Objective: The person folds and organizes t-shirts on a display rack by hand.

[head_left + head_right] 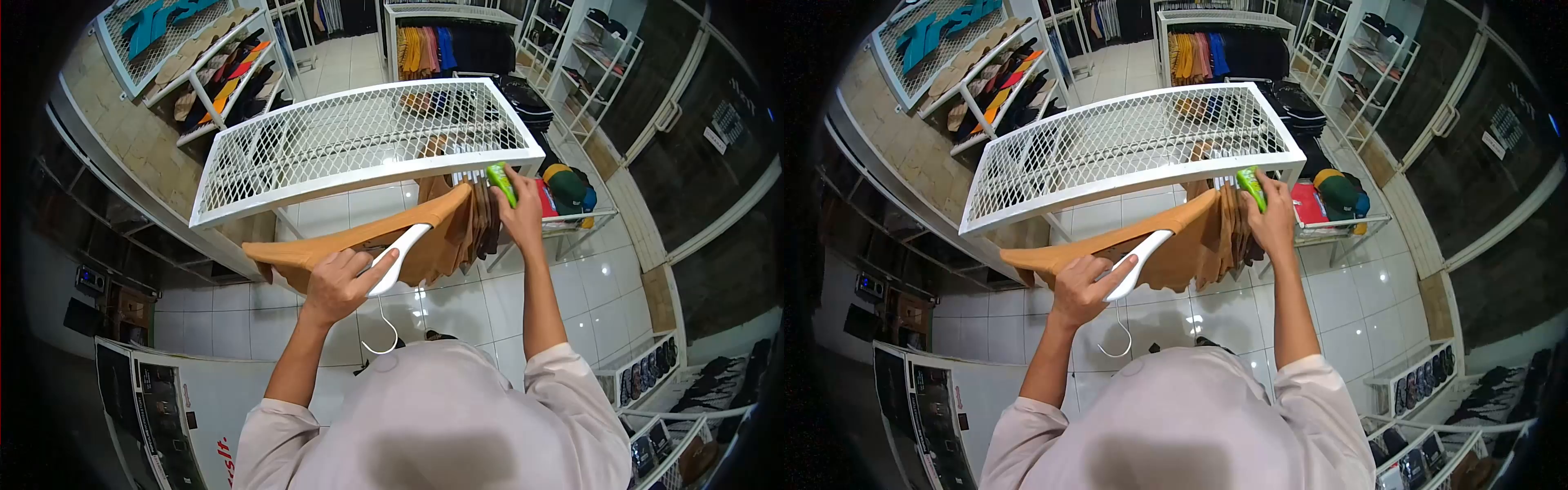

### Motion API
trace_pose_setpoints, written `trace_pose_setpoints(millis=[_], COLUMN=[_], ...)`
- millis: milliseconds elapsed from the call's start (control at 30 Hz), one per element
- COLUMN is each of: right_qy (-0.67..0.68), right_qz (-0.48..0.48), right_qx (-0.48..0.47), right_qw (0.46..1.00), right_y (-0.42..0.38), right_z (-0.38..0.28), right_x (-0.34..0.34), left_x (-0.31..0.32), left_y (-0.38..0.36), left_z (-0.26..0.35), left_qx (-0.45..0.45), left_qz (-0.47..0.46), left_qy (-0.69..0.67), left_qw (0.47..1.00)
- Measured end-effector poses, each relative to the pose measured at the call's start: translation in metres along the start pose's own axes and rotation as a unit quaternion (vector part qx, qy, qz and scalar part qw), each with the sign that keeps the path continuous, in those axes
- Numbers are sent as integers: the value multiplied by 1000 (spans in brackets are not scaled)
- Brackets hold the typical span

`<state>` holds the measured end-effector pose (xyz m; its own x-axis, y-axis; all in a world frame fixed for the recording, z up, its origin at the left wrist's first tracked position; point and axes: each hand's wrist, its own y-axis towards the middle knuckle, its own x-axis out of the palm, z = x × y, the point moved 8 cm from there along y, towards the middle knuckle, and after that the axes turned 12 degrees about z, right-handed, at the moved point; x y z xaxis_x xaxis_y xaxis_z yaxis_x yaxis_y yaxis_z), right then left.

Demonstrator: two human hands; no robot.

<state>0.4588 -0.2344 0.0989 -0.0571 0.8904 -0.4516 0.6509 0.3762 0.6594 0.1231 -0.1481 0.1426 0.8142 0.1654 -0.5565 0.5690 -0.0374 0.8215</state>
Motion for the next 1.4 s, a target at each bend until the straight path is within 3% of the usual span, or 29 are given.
trace_pose_setpoints(millis=[100, 233, 433, 467, 533, 633, 733, 767, 833, 967, 1033, 1100, 1167, 1300, 1367, 1400], right_qy=[95, 184, -41, -41, 65, 169, 152, 135, -17, 35, 170, 196, 182, 26, 83, 198], right_qz=[-3, -135, -21, -21, -21, -121, -119, -77, -39, -12, -60, -129, -122, -112, -129, -150], right_qx=[-50, -125, -10, -13, -31, -99, -85, -77, -13, 23, -64, -101, -114, -42, -24, 7], right_qw=[994, 966, 999, 999, 997, 973, 977, 985, 999, 999, 982, 967, 969, 992, 988, 969], right_y=[-5, -31, 1, -1, -4, -25, -23, -16, -11, -9, -19, -33, -32, -26, -20, -21], right_z=[-72, -128, -6, 0, -54, -115, -94, -62, 8, -20, -89, -119, -105, -3, -25, -46], right_x=[-24, -6, 2, 3, -18, -10, 3, 10, 20, -1, -2, 10, 27, 72, 77, 80], left_x=[2, 6, 7, 7, 7, 14, 10, 9, 8, 6, 6, 5, -5, -33, -47, -54], left_y=[2, 8, -2, -1, -1, 1, 6, 4, -2, -8, -6, -6, -6, -18, -28, -33], left_z=[-5, -2, -7, -9, -9, -7, -6, -6, -10, -20, -19, -19, -24, -38, -53, -62], left_qx=[-5, 16, -1, -3, -3, 8, 13, 11, -3, -28, -42, -50, -55, -151, -200, -232], left_qz=[4, 1, -5, -3, 4, -10, 8, 8, -7, 3, -14, -18, -24, -30, -20, -13], left_qy=[6, -1, 11, 12, -2, 0, -4, -3, 0, -4, -26, -18, -4, -37, -36, -85], left_qw=[1000, 1000, 1000, 1000, 1000, 1000, 1000, 1000, 1000, 1000, 999, 998, 998, 987, 979, 969])
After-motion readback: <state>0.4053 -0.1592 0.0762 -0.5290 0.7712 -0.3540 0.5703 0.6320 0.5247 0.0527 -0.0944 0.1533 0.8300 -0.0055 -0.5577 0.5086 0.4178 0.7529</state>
